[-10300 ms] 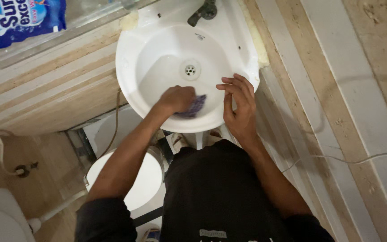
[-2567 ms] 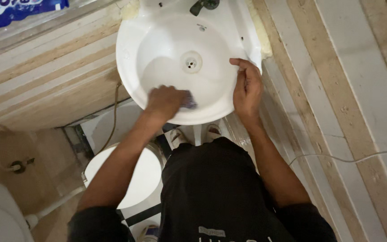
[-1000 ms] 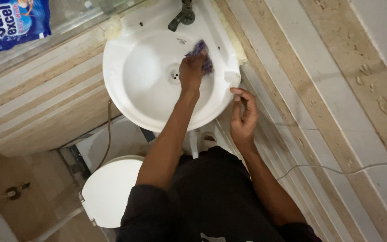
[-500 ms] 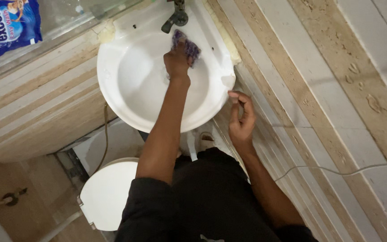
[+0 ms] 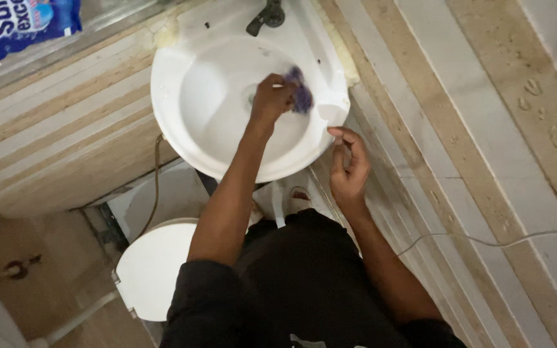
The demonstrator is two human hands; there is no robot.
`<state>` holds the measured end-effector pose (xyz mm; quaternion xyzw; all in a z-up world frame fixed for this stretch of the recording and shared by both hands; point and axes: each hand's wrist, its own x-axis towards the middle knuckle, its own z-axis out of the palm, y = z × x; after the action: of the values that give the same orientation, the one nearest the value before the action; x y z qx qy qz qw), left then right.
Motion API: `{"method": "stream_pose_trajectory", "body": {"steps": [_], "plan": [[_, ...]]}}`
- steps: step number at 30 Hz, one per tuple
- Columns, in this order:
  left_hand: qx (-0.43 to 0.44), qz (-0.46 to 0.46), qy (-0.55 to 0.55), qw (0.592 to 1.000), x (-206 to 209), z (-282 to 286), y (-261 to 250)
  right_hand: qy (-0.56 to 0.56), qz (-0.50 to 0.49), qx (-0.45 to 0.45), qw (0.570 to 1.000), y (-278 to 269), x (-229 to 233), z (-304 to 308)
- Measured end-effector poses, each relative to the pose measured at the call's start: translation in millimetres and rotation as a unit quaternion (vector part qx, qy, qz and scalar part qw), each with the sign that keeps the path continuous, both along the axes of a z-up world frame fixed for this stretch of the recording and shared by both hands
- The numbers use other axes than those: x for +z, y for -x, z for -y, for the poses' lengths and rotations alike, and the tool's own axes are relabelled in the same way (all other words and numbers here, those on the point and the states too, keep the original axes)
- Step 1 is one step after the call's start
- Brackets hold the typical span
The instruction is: The person scrubs a white bathroom sink with a purple cloth, moving in circular motions across the basin and around the drain. The person repeatedly wipes the same areas without rinsing or visibly changing the sink's condition.
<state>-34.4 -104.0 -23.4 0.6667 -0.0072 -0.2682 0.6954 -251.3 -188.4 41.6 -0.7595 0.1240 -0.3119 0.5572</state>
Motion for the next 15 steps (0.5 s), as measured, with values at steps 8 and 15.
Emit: {"method": "stream_pose_trajectory", "body": {"steps": [8, 15], "plan": [[-0.018, 0.044, -0.150, 0.988, 2.1, -51.3, 8.2, -0.007, 0.033, 0.020, 0.999, 1.3, -11.0, -2.0], [0.212, -0.037, 0.101, 0.971, -23.7, -77.3, -19.5, -0.014, -0.007, 0.015, 1.000, 7.2, -10.8, -2.4]]}}
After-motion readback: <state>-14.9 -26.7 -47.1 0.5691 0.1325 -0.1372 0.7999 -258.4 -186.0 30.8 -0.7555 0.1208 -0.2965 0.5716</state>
